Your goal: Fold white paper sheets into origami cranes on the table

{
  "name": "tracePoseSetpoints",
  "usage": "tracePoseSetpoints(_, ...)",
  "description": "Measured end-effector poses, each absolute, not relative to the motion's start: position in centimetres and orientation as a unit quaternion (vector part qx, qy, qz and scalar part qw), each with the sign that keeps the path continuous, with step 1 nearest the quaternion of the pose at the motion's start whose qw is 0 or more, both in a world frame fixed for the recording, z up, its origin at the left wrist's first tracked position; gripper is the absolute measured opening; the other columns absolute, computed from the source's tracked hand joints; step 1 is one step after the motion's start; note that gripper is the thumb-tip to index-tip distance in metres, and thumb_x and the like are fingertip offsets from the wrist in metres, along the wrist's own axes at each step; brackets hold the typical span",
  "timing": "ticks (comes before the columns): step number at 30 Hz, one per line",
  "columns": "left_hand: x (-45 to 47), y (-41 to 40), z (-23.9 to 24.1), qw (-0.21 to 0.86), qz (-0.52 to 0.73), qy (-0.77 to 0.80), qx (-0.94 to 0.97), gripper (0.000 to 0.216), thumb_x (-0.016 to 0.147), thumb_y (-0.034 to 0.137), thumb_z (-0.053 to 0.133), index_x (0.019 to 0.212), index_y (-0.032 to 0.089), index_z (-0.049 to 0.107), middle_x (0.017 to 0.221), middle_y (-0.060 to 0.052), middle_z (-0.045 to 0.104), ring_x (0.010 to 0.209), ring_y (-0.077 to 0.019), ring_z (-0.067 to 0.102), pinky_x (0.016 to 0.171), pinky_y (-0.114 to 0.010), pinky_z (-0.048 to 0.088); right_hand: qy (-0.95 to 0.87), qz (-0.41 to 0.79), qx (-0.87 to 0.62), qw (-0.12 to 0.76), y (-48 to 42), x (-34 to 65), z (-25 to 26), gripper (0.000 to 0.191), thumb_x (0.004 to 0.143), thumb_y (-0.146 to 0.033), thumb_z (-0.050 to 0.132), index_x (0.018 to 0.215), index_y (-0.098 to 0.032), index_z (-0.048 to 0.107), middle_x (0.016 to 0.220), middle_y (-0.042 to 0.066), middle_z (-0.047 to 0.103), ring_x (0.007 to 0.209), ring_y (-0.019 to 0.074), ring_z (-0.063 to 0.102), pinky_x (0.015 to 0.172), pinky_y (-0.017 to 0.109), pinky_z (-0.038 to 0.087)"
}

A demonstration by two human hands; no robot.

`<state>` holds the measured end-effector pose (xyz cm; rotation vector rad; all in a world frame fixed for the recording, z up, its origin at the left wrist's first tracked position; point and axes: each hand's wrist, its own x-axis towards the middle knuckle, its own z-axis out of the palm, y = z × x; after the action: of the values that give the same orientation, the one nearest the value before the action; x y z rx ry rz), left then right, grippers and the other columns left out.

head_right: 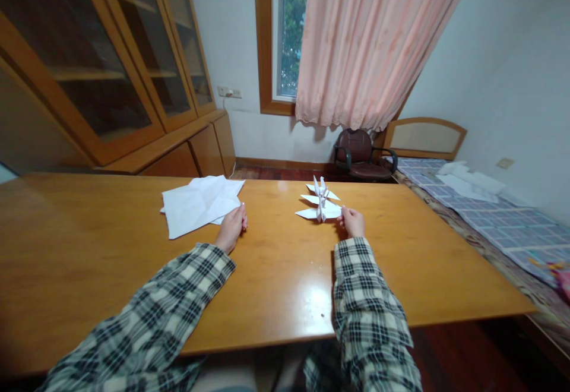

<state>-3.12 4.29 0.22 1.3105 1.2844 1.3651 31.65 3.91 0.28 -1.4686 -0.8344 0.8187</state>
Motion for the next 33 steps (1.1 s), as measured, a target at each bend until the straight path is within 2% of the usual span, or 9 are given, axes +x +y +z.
tracePoseSetpoints(7, -3.2, 4.5, -0.1, 0.406, 0.546, 0.510, 0.526, 0.044, 0.083, 0.056, 0.037, 0.059, 0.019, 0.040, 0.043, 0.005, 0.042, 0.036, -0.0074, 0.038, 0.034, -0.017, 0.026, -0.338, 0.363, -0.626, 0.602, 4.4, 31.6, 0.1, 0.022, 0.070, -0.033, 0.066, 0.064, -0.014, 0.055, 0.049, -0.001, 0.057, 0.037, 0.0071, 0.047, 0.031, 0.016, 0.034)
tracePoseSetpoints(19, -3.2, 4.6, -0.3, 0.403, 0.543, 0.511, 0.531, 0.044, 0.083, 0.056, 0.036, 0.059, 0.020, 0.039, 0.043, 0.006, 0.042, 0.037, -0.0079, 0.039, 0.035, -0.017, 0.028, -0.320, 0.359, -0.607, 0.633, 4.9, 31.8, 0.0, 0.020, 0.069, -0.028, 0.066, 0.064, -0.014, 0.053, 0.050, -0.001, 0.056, 0.037, 0.0052, 0.045, 0.030, 0.013, 0.034)
tracePoseSetpoints(27, -3.2, 4.5, -0.2, 0.391, 0.533, 0.515, 0.546, 0.045, 0.084, 0.056, 0.036, 0.058, 0.019, 0.040, 0.043, 0.005, 0.042, 0.038, -0.0081, 0.040, 0.037, -0.017, 0.030, -0.313, 0.356, -0.598, 0.646, 5.1, 32.0, -0.2, 0.024, 0.064, -0.031, 0.069, 0.072, -0.014, 0.054, 0.051, -0.003, 0.055, 0.038, 0.0060, 0.046, 0.032, 0.015, 0.035)
tracePoseSetpoints(33, -3.0, 4.0, 0.0, 0.327, 0.489, 0.506, 0.631, 0.039, 0.086, 0.049, 0.035, 0.062, 0.020, 0.044, 0.051, 0.003, 0.048, 0.044, -0.0094, 0.045, 0.044, -0.020, 0.035, -0.295, 0.321, -0.613, 0.659, 5.3, 32.1, -0.2, 0.029, 0.067, -0.033, 0.064, 0.087, -0.014, 0.055, 0.052, -0.003, 0.056, 0.037, 0.0068, 0.045, 0.033, 0.016, 0.034)
